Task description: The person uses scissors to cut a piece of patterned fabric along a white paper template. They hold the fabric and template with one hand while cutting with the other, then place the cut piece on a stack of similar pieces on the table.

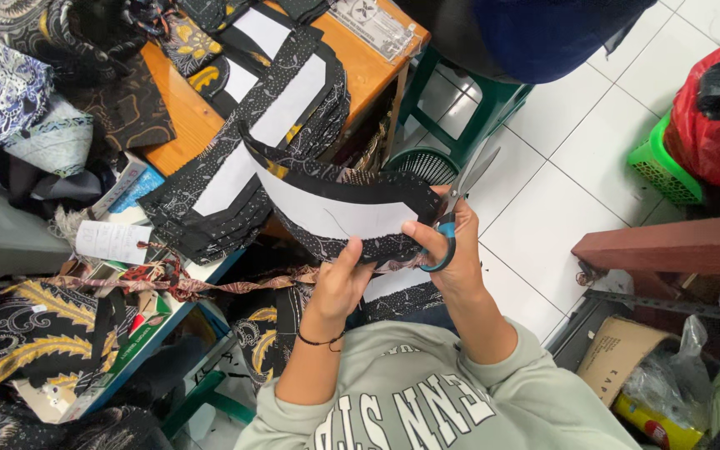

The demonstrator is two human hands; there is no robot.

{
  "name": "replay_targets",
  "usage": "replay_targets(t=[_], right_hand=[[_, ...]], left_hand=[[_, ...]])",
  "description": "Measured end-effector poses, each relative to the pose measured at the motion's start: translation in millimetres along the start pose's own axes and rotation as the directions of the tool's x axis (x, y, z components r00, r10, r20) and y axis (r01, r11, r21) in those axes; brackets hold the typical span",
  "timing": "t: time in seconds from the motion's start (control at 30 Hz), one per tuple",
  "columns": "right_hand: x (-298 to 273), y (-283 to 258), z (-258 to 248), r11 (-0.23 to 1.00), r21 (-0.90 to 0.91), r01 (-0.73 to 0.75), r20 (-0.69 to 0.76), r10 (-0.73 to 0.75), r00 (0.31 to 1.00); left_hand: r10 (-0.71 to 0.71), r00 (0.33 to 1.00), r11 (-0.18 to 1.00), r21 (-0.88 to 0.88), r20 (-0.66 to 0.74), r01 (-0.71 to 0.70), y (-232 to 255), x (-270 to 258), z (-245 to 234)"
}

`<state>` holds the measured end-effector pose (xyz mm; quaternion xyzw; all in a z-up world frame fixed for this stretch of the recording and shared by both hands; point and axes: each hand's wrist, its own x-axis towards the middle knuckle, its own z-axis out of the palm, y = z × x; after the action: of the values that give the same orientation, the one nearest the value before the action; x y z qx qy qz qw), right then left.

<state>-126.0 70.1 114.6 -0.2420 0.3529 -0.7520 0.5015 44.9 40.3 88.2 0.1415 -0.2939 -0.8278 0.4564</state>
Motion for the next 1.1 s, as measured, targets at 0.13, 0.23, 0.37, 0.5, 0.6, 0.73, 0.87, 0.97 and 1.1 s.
replay_targets(t=[0.13, 0.23, 0.37, 0.5, 0.6, 0.73, 0.87, 0.97, 1.1], right_hand=[[2.5, -2.9, -3.9, 0.969, -0.244, 0.046, -0.038, -0.057, 0.998], [-1.6, -7.1, -8.2, 0.896, -0.420, 0.144, 0.063, -0.129, 0.990], [-5.5, -14.3, -11.1, 0.847, -0.507, 0.162, 0.305, 0.001, 0.952], [-11.6, -12.1, -5.0, 0.782, -0.610, 0.127, 0.415, 0.179, 0.892], [-11.5, -9.2, 0.5, 0.738, -0.667, 0.101, 0.395, 0.236, 0.888], [-9.5, -9.3, 8.1, 0.733, -0.667, 0.138, 0.388, 0.183, 0.903], [-9.8, -11.1, 14.5, 0.730, -0.677, 0.091, 0.321, 0.182, 0.929], [-11.5, -11.5, 17.5, 0.729, -0.668, 0.145, 0.342, 0.128, 0.931], [-14.2, -12.7, 18.8, 0.734, -0.670, 0.111, 0.321, 0.152, 0.935]], left_hand=[[-0.104, 0.980, 0.995, -0.017, -0.168, 0.103, 1.9, 12.3, 7.4], [-0.004, 0.992, 0.999, -0.050, -0.127, -0.002, 9.5, 19.3, 12.9], [0.155, 0.986, 0.985, -0.060, -0.063, -0.159, 26.0, 22.6, 20.5], [0.218, 0.963, 0.966, -0.108, -0.157, -0.236, 35.2, 25.3, 25.0], [0.198, 0.965, 0.965, -0.137, -0.170, -0.222, 32.3, 24.8, 22.5], [0.160, 0.974, 0.973, -0.142, -0.161, -0.183, 23.2, 18.5, 13.3], [0.169, 0.967, 0.980, -0.073, -0.192, -0.186, 13.3, 15.4, 8.4], [0.170, 0.958, 0.977, -0.090, -0.231, -0.195, 8.0, 13.1, 9.2], [0.190, 0.950, 0.971, -0.092, -0.249, -0.219, 6.1, 12.3, 11.7]])
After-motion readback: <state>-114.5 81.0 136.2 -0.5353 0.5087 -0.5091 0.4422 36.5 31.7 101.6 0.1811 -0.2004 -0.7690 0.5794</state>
